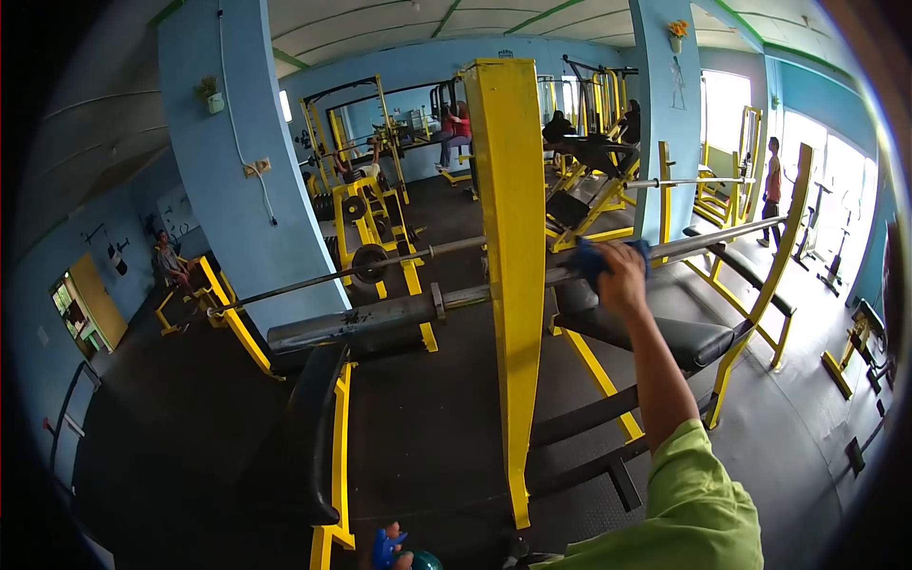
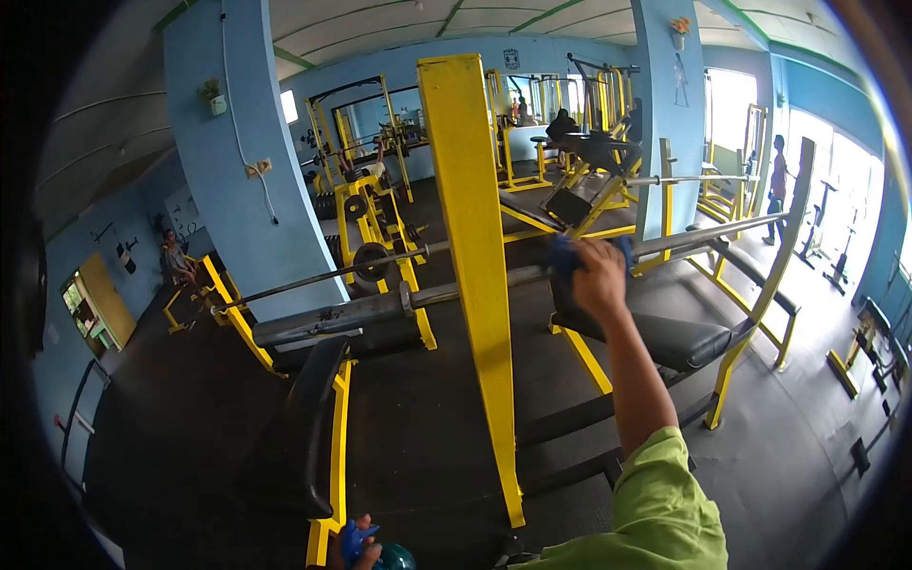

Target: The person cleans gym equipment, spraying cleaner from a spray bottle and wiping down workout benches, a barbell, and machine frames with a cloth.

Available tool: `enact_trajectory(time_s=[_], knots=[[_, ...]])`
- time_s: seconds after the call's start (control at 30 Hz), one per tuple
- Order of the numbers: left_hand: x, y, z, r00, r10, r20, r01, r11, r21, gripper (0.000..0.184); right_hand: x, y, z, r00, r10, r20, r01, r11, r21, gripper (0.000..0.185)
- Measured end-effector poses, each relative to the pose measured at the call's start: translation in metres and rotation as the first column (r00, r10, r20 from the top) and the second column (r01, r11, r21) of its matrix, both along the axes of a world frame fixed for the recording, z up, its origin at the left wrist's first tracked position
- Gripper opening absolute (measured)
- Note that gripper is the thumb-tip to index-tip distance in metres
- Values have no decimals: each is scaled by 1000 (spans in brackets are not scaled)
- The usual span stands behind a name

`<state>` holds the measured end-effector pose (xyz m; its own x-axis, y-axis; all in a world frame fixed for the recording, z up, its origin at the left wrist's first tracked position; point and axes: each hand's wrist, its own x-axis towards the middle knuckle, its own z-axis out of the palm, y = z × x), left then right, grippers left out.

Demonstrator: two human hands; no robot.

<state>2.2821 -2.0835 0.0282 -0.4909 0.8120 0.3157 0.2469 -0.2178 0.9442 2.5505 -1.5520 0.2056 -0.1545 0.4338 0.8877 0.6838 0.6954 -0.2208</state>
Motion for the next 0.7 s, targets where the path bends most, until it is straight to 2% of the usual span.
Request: enact_trajectory(time_s=[0.03,0.07,0.1,0.13,0.17,0.2,0.27,0.33,0.37,0.4,0.43,0.47,0.53,0.6,0.63,0.67,0.7], knots=[[7,-9,-8,1000,31,-3,-31,999,34,58,-6,6,-6,1000,5,10,-5,1000,13,47],[20,-13,-18,998,63,9,-63,996,69,58,-10,12,-11,996,-86,-4,86,993,78,46],[19,-14,-24,991,30,-130,-14,992,122,58,-7,10,-14,984,-179,-17,180,973,143,44],[27,-21,-36,998,56,-37,-61,990,-128,57,-25,-14,-11,991,-129,-20,129,991,46,43],[37,-15,-30,995,32,-91,-39,997,-74,57,-39,-31,-10,998,39,45,-43,995,89,48],[43,-8,-20,988,4,-156,-7,1000,-22,56,-53,-45,-11,983,103,155,-96,994,-48,56],[52,5,-21,978,-45,-202,43,999,-17,57,-71,-76,-17,960,262,102,-260,965,-35,58],[62,17,-26,962,-87,-258,85,996,-18,57,-42,-68,-3,923,306,233,-289,952,-105,63],[67,22,-33,989,-105,-106,108,994,27,58,-24,-54,-2,938,259,229,-245,966,-87,61],[74,25,-39,992,-116,55,112,991,71,58,0,-35,5,934,301,193,-283,952,-116,57],[80,27,-42,992,-110,66,106,992,67,58,17,-13,1,985,142,95,-128,982,-136,52],[86,30,-43,992,-120,29,117,989,93,59,40,-6,6,984,14,178,7,993,-116,54],[91,37,-42,994,-112,10,110,986,121,60,64,11,7,956,2,293,47,986,-159,54],[103,50,-41,998,-19,-66,24,996,85,53,46,2,2,903,-137,408,176,983,-59,53],[114,59,-30,999,-35,-38,38,996,85,53,27,-28,16,891,-70,449,148,979,-142,53],[122,68,-11,984,-47,173,43,999,28,51,5,-51,25,882,-11,471,132,966,-224,53],[128,78,2,928,-50,368,65,997,-29,50,-8,-49,16,866,101,489,-28,988,-155,54]])
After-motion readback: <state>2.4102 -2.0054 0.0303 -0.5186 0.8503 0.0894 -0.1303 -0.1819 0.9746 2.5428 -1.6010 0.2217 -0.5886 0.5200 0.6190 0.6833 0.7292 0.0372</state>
